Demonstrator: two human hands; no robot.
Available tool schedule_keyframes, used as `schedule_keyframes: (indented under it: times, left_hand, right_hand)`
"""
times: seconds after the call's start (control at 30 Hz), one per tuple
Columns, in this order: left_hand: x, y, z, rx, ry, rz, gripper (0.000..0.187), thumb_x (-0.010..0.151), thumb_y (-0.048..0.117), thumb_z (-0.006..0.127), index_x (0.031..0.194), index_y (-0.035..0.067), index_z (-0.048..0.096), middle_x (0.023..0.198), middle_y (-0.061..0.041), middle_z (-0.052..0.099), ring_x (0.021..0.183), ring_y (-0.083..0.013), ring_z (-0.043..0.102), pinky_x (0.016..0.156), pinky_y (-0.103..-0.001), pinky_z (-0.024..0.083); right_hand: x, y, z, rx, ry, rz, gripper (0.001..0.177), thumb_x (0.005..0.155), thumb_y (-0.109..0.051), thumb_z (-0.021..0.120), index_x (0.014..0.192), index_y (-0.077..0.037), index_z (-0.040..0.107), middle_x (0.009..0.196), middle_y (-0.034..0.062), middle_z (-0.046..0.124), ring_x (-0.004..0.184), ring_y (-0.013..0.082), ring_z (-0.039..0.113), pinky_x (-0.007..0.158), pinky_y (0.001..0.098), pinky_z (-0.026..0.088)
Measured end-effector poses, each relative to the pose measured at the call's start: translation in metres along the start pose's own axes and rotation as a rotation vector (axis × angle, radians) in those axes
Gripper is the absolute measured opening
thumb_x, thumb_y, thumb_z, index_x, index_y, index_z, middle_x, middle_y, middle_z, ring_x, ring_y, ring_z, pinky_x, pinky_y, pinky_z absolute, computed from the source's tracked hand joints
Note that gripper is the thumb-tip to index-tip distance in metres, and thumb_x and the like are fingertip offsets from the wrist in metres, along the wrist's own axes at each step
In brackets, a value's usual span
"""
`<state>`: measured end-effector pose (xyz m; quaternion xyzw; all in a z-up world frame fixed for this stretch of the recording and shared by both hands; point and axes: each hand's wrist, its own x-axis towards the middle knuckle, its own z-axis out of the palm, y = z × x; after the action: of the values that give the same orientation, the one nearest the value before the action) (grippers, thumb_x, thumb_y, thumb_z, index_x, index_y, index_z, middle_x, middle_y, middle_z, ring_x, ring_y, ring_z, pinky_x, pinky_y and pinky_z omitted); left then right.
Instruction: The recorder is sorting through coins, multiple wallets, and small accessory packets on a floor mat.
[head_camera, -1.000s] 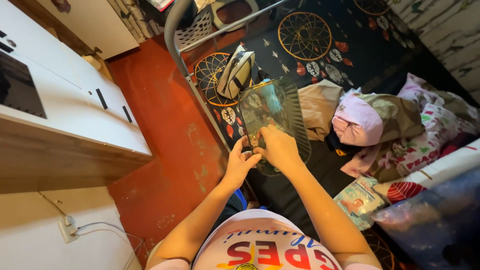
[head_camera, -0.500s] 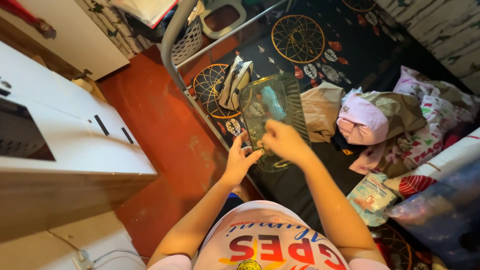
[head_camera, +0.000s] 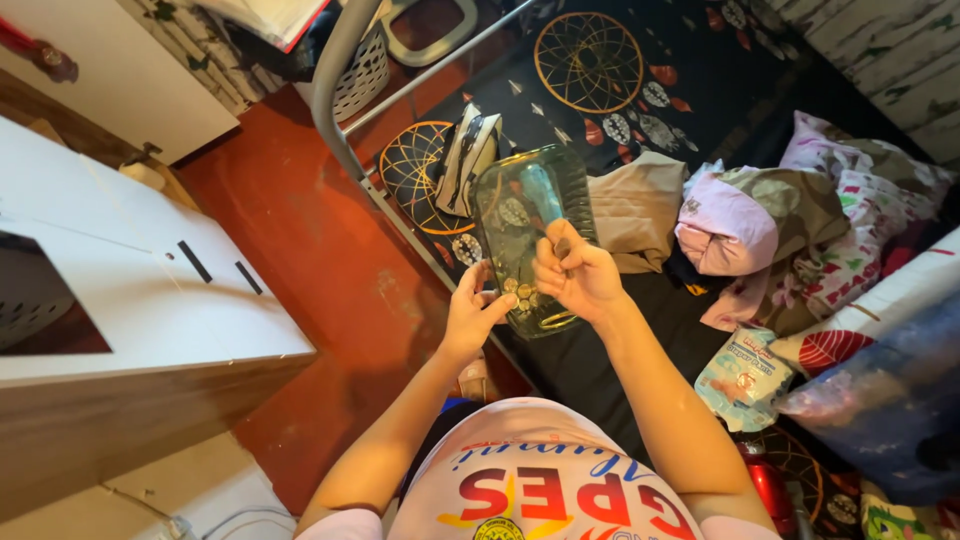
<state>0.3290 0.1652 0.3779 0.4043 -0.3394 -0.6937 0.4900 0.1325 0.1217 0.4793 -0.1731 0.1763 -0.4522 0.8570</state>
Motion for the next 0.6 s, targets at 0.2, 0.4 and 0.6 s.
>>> schedule_keyframes:
  times: [0.2,0.4,0.6]
  left_hand:
    - [0.003,0.003,-0.001,-0.001,-0.033,-0.010,0.076,0.086,0.010,0.076,0.150,-0.003,0.039,0.140,-0.005,0.055,0.089,-0.0086,0.063,0.063,-0.022,0.053]
    - [0.016,0.001,-0.002,-0.001,-0.041,-0.053,0.078,0.086,0.008,0.078,0.151,-0.005,0.038,0.130,-0.009,0.055,0.091,-0.0108,0.065,0.066,-0.026,0.057]
    - [0.029,0.011,0.000,0.028,-0.057,-0.090,0.080,0.085,0.009,0.077,0.150,-0.002,0.033,0.138,-0.008,0.053,0.096,-0.0121,0.067,0.066,-0.026,0.058]
  right_hand:
    - [-0.001,-0.008,-0.010,-0.287,0.148,0.092,0.018,0.089,-0.011,0.054,0.105,-0.007,0.058,0.087,0.0070,0.056,0.064,0.0143,0.043,0.059,0.0274,0.036]
    - [-0.006,-0.002,0.011,-1.658,0.412,-0.013,0.008,0.085,-0.012,0.072,0.090,-0.009,0.067,0.070,0.0055,0.064,0.064,0.0193,0.062,0.062,0.0337,0.050]
    - [-0.001,0.008,0.021,-2.257,0.540,-0.132,0.030,0.066,-0.016,0.083,0.092,-0.008,0.068,0.092,0.0100,0.072,0.086,0.0343,0.070,0.070,0.0474,0.053]
